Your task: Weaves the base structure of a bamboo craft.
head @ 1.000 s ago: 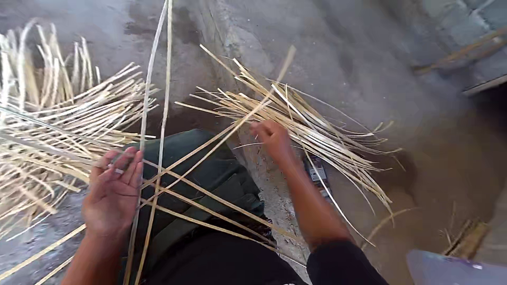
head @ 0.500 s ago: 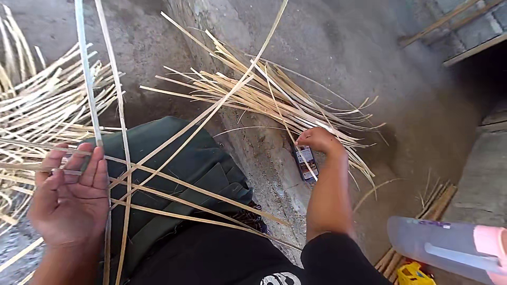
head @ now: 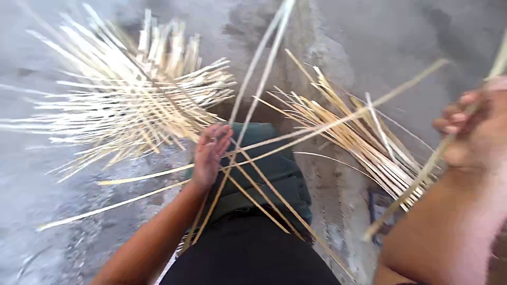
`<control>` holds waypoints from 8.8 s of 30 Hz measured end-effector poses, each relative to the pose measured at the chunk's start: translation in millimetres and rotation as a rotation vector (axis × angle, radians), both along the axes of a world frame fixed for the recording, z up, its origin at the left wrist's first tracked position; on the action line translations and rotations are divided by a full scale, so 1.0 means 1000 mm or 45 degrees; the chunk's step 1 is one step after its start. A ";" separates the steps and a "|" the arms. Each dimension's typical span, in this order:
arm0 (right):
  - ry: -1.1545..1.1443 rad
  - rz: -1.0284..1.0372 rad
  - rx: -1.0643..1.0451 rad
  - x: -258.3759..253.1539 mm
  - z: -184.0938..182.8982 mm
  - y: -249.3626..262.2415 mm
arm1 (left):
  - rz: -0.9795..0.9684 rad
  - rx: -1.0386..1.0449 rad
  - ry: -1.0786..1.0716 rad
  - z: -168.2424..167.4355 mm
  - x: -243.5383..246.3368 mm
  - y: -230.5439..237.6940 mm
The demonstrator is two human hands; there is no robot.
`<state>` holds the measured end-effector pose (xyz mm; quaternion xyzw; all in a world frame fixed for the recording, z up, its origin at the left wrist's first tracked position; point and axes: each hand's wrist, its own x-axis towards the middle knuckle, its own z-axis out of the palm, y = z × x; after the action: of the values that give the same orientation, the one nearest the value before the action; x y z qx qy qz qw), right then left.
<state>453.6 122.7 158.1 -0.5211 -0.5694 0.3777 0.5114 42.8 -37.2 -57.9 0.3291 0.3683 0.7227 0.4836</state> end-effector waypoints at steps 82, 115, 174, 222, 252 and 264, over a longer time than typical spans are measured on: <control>-1.125 1.234 0.216 -0.295 -0.166 -0.016 | 0.387 -0.632 1.853 0.037 -0.015 -0.024; -0.143 0.940 -0.445 -0.283 -0.191 -0.012 | 0.196 -0.732 1.300 0.028 -0.025 0.034; -0.913 0.906 0.580 -0.229 -0.213 -0.102 | 0.528 -0.533 2.079 -0.023 0.007 -0.070; -1.181 0.833 0.646 -0.244 -0.216 -0.092 | 0.566 -0.676 2.091 -0.016 0.007 -0.068; -0.999 0.754 0.586 -0.246 -0.211 -0.104 | 0.062 -0.459 1.710 0.023 -0.029 -0.035; -1.045 0.848 0.701 -0.255 -0.217 -0.100 | 0.167 -0.424 1.624 0.011 -0.028 -0.035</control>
<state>198.4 23.0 -58.9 -0.2662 -0.9302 0.1241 0.2200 15.2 -71.7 -46.7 0.5901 0.7085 0.3476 0.1702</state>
